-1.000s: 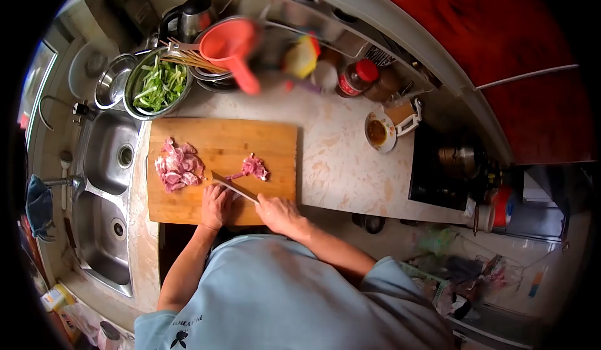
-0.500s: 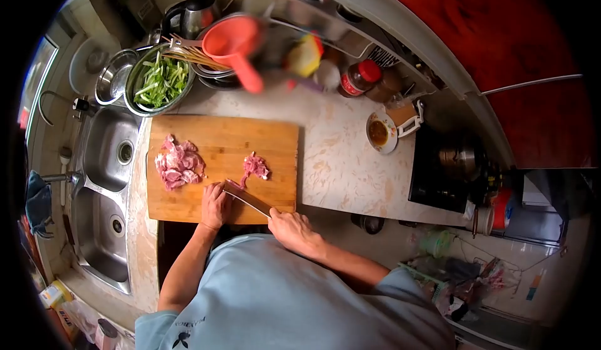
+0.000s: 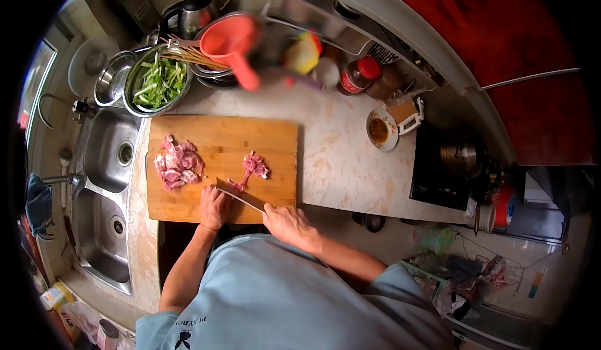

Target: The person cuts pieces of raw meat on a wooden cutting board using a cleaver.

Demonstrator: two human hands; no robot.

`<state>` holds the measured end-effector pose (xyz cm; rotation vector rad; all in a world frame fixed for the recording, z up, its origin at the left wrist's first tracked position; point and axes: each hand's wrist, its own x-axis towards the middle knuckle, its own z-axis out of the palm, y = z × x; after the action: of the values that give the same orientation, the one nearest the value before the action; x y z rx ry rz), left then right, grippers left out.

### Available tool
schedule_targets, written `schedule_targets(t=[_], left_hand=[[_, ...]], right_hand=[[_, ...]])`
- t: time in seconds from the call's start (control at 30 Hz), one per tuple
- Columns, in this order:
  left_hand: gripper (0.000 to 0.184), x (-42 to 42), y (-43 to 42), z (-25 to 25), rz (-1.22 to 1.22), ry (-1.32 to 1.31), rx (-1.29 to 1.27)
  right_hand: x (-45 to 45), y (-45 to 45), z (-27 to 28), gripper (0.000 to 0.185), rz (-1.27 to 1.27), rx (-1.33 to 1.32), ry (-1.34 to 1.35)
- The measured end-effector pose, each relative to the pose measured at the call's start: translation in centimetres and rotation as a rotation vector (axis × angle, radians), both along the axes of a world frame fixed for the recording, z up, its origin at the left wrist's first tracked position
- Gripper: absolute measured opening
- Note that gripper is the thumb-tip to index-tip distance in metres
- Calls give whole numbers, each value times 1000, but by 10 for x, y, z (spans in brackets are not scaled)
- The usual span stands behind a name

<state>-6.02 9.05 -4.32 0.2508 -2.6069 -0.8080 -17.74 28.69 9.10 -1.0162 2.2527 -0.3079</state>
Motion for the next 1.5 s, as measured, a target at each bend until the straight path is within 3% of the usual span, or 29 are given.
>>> schedule_targets(t=[0.17,0.33,0.43,0.5,0.7,0.93,1.03,1.13,1.23,1.33,1.4,1.5], left_hand=[[22,1,-1,-7,5,40,-15],[22,-5,-1,0,-18,15,-17],[21,-6,3,8,17,68,28],[23,-5,5,7,39,90,38],[21,4,2,0,-40,-5,25],[18,3,-3,-3,-30,35,10],[23,1,0,2,-67,-39,13],[25,-2,2,7,-27,63,-1],[18,1,6,3,1,121,78],[20,1,4,1,-13,103,77],[21,4,0,2,-48,-61,35],[20,1,0,-4,-31,81,25]], right_hand=[[7,8,-7,21,-18,112,-33],[-5,-29,-36,25,-37,-36,-54],[-22,-23,-46,30,-315,-106,-91],[-27,-14,-37,28,-278,-171,-4],[-2,-4,8,23,15,-3,-18],[6,2,-11,24,5,112,-35],[0,-16,-33,24,-14,52,-65],[-11,-15,-36,27,-60,-80,-98],[-9,-10,-25,26,-179,-90,-62],[-2,-6,-7,25,-78,-66,-61],[4,-1,-2,25,-3,-21,-71],[4,4,6,25,-27,110,-120]])
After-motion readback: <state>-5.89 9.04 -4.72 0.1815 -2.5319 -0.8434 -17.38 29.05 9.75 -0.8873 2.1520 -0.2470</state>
